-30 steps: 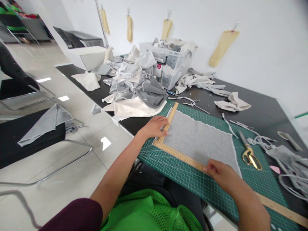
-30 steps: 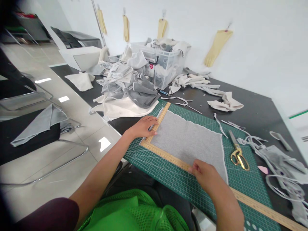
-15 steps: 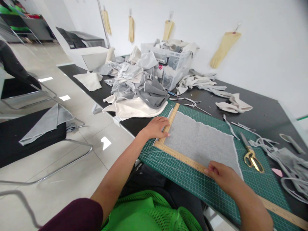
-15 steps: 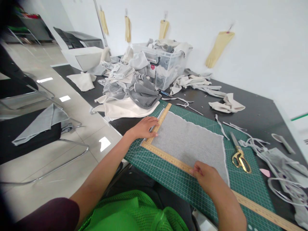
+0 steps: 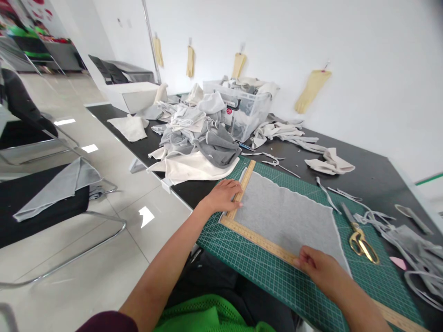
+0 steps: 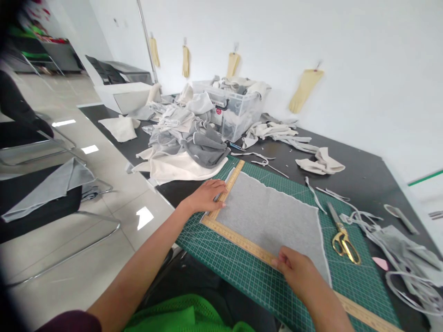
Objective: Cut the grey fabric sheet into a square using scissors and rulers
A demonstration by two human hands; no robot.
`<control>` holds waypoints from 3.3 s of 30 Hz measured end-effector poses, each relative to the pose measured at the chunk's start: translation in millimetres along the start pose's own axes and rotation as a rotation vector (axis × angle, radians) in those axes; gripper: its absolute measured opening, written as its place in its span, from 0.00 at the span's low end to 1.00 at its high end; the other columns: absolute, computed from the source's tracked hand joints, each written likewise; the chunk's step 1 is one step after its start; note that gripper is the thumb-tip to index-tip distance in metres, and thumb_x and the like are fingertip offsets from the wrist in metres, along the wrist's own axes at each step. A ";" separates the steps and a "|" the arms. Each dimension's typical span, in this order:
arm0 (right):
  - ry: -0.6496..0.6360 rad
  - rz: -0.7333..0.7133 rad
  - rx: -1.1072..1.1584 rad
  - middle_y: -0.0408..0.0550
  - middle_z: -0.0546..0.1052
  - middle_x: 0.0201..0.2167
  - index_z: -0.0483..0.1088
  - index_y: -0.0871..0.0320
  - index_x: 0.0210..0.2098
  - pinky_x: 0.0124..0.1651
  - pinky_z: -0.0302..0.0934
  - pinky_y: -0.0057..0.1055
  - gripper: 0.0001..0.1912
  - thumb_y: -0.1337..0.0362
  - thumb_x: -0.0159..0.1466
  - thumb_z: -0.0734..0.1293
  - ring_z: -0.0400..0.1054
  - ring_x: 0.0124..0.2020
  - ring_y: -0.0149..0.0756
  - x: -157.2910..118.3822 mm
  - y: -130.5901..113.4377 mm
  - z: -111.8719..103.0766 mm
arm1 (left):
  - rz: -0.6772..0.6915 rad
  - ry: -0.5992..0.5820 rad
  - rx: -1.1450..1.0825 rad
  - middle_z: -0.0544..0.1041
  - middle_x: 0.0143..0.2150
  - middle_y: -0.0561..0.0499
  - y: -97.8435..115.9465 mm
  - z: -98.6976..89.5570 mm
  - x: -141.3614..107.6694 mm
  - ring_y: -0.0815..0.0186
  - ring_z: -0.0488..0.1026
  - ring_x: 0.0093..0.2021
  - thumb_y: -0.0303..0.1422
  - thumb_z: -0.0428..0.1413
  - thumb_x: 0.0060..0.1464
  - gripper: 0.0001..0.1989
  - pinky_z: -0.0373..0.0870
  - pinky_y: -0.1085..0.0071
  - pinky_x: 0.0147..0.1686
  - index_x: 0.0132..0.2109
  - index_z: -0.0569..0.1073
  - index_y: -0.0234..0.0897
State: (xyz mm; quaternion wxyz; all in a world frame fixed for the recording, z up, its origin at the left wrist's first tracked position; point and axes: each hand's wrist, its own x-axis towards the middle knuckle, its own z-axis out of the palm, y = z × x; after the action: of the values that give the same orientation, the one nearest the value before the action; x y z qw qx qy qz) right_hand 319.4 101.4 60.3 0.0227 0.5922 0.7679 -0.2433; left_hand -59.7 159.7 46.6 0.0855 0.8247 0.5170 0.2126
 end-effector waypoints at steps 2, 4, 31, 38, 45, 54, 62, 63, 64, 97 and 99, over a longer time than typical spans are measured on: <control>0.009 -0.004 0.007 0.45 0.74 0.20 0.63 0.52 0.23 0.31 0.53 0.32 0.13 0.55 0.61 0.62 0.67 0.26 0.41 -0.3 -1.0 -0.5 | -0.024 -0.011 0.005 0.68 0.66 0.49 -0.2 1.7 -0.7 0.50 0.57 0.71 0.44 0.63 0.56 0.24 0.56 0.51 0.70 0.57 0.72 0.43; 0.019 -0.007 0.013 0.45 0.75 0.20 0.63 0.53 0.23 0.31 0.53 0.33 0.13 0.56 0.61 0.62 0.67 0.26 0.41 -0.7 -2.4 -1.2 | -0.049 -0.028 0.006 0.66 0.69 0.51 -0.1 2.9 -1.6 0.47 0.53 0.73 0.45 0.63 0.57 0.25 0.54 0.49 0.71 0.59 0.72 0.44; 0.027 -0.004 0.024 0.45 0.75 0.21 0.63 0.53 0.23 0.31 0.52 0.32 0.12 0.57 0.60 0.63 0.65 0.26 0.39 -1.5 -3.8 -1.9 | -0.023 -0.049 0.055 0.65 0.68 0.48 3.6 1.0 -1.1 0.50 0.56 0.71 0.46 0.60 0.59 0.30 0.52 0.49 0.71 0.67 0.67 0.49; 0.029 0.008 0.011 0.45 0.75 0.20 0.64 0.53 0.23 0.31 0.52 0.32 0.12 0.56 0.60 0.63 0.66 0.26 0.40 -0.9 -3.0 -1.4 | -0.003 -0.049 0.053 0.65 0.68 0.47 3.3 -0.8 -0.8 0.50 0.57 0.71 0.45 0.60 0.59 0.30 0.54 0.51 0.71 0.66 0.68 0.47; -0.002 0.013 -0.003 0.45 0.74 0.21 0.62 0.52 0.23 0.31 0.53 0.33 0.13 0.55 0.61 0.62 0.67 0.27 0.41 -0.5 -4.5 -3.1 | -0.044 -0.070 0.066 0.64 0.70 0.49 2.5 1.8 -2.4 0.46 0.54 0.73 0.49 0.59 0.59 0.32 0.51 0.48 0.72 0.68 0.67 0.49; -0.023 0.016 -0.018 0.47 0.74 0.22 0.62 0.52 0.24 0.32 0.54 0.33 0.14 0.52 0.61 0.61 0.68 0.27 0.42 -0.6 -4.9 -4.2 | -0.043 -0.084 0.079 0.64 0.71 0.50 3.3 0.0 -2.1 0.48 0.55 0.72 0.48 0.58 0.61 0.30 0.50 0.49 0.72 0.68 0.67 0.50; -0.020 0.016 -0.014 0.47 0.74 0.22 0.62 0.52 0.24 0.32 0.54 0.34 0.13 0.52 0.60 0.60 0.69 0.28 0.43 0.5 -2.8 -1.6 | -0.047 -0.092 0.109 0.63 0.71 0.51 5.6 -1.2 -1.8 0.48 0.54 0.73 0.49 0.57 0.62 0.30 0.50 0.50 0.73 0.68 0.67 0.50; -0.014 0.017 -0.013 0.47 0.74 0.22 0.62 0.52 0.24 0.32 0.54 0.34 0.13 0.52 0.60 0.60 0.68 0.28 0.43 0.6 -2.5 -1.2 | -0.048 -0.094 0.110 0.63 0.71 0.51 5.7 -1.0 -1.7 0.48 0.54 0.73 0.49 0.57 0.62 0.30 0.50 0.50 0.73 0.68 0.67 0.50; -0.011 0.018 -0.013 0.47 0.74 0.21 0.62 0.52 0.24 0.32 0.54 0.34 0.13 0.52 0.60 0.60 0.68 0.27 0.43 0.7 -2.3 -1.0 | -0.052 -0.097 0.111 0.63 0.72 0.52 5.9 -0.8 -1.7 0.48 0.54 0.73 0.49 0.57 0.61 0.30 0.50 0.49 0.72 0.68 0.66 0.50; -0.015 0.034 -0.019 0.44 0.73 0.21 0.65 0.52 0.24 0.31 0.53 0.33 0.14 0.52 0.61 0.62 0.66 0.26 0.40 -1.4 -2.3 -3.7 | -0.109 -0.150 0.125 0.59 0.72 0.47 3.3 -0.7 -1.8 0.45 0.50 0.74 0.52 0.56 0.60 0.33 0.44 0.47 0.73 0.70 0.64 0.53; -0.017 0.036 -0.014 0.44 0.73 0.21 0.66 0.52 0.24 0.31 0.53 0.33 0.14 0.51 0.61 0.62 0.66 0.26 0.40 -1.9 -3.4 -4.3 | -0.108 -0.150 0.128 0.59 0.72 0.47 3.5 -0.7 -1.9 0.45 0.50 0.74 0.53 0.56 0.60 0.33 0.44 0.47 0.73 0.70 0.64 0.53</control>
State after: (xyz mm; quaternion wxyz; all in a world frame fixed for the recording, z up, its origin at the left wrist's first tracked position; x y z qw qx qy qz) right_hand 318.0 100.8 65.8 0.0379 0.6037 0.7585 -0.2423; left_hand -57.8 156.4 48.0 0.0827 0.8131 0.5652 0.1119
